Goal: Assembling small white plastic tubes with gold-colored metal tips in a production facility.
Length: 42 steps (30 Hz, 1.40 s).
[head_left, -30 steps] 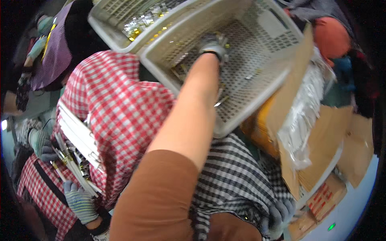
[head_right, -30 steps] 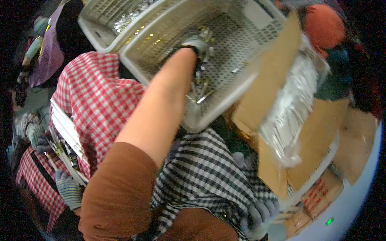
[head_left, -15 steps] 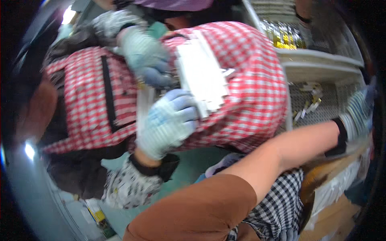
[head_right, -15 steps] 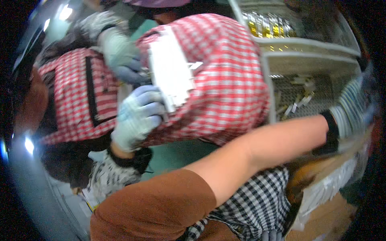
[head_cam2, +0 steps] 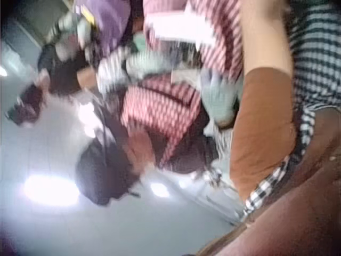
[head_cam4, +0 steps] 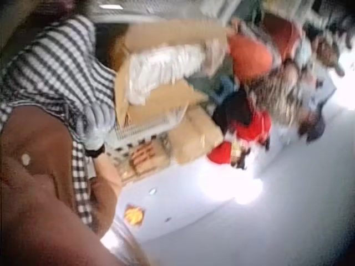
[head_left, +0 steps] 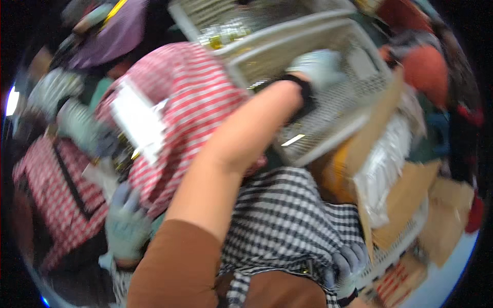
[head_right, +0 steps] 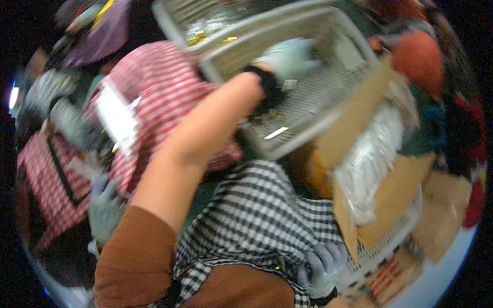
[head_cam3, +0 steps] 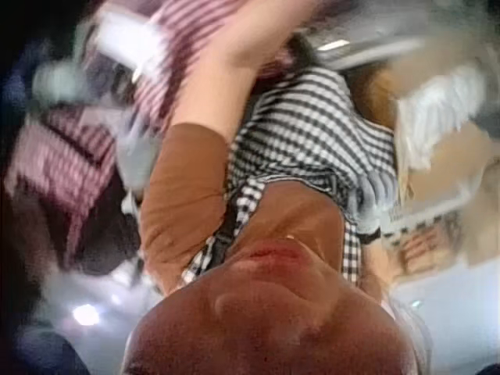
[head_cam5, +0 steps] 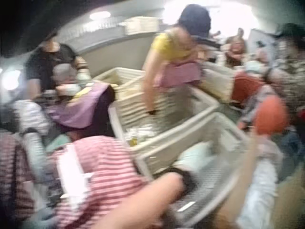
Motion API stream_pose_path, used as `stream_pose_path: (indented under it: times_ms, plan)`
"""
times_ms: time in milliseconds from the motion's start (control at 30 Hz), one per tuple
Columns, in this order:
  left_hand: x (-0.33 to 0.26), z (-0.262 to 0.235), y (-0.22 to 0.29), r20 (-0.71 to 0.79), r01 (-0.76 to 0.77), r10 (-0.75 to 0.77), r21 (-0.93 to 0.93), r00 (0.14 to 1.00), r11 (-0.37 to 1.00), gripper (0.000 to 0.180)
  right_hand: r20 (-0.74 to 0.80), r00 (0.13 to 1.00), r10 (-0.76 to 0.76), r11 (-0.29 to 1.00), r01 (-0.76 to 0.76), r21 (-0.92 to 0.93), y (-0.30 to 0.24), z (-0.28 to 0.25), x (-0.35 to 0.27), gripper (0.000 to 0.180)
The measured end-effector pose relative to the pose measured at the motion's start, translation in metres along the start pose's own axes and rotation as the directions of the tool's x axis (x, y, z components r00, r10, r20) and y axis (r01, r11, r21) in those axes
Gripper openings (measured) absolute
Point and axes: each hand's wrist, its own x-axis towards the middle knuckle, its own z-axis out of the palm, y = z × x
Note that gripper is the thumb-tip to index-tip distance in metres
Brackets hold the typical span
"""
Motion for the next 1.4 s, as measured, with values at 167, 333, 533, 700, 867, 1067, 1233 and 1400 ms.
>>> stream_pose_path:
  times_ms: [167,333,533,700,867,1067,1233,1400]
  plan:
    - [-0.017,0.045,-0.092,0.285,0.472,-0.549,0.298,0.786,0.83,0.069,-0.064,0.992,0.106,0.991,-0.111,-0.071,-0.009,0.002,-0.004,0.032]
    - [-0.006,0.094,-0.141,0.298,0.533,-0.681,0.445,0.669,0.719,0.082,0.009,0.987,0.161,0.987,-0.161,-0.013,-0.021,-0.002,-0.001,0.031]
    - [-0.007,0.183,-0.201,0.033,0.455,-0.604,0.626,0.797,0.634,0.096,0.107,0.967,0.23,0.973,-0.228,-0.024,-0.025,-0.001,-0.003,0.025]
    - [-0.016,0.217,-0.239,0.025,0.494,-0.617,0.575,0.786,0.652,0.085,0.167,0.956,0.242,0.97,-0.243,-0.015,-0.024,-0.002,0.003,0.025]
    - [-0.008,0.177,-0.233,0.04,0.612,-0.672,0.376,0.739,0.696,0.062,0.128,0.966,0.225,0.973,-0.229,0.016,-0.027,-0.002,0.004,0.025]
    - [-0.019,0.138,-0.196,0.243,0.644,-0.788,0.467,0.565,0.606,0.052,0.053,0.983,0.176,0.984,-0.174,-0.039,-0.029,0.003,0.001,0.028]
    - [-0.023,0.139,-0.187,0.422,0.491,-0.709,0.519,0.565,0.7,0.044,0.025,0.993,0.113,0.993,-0.112,-0.035,-0.028,0.008,-0.005,0.029]
    - [-0.013,0.085,-0.174,0.622,0.069,-0.537,0.615,0.569,0.786,0.034,0.041,0.994,0.101,0.994,-0.099,-0.052,-0.029,0.006,-0.013,0.029]
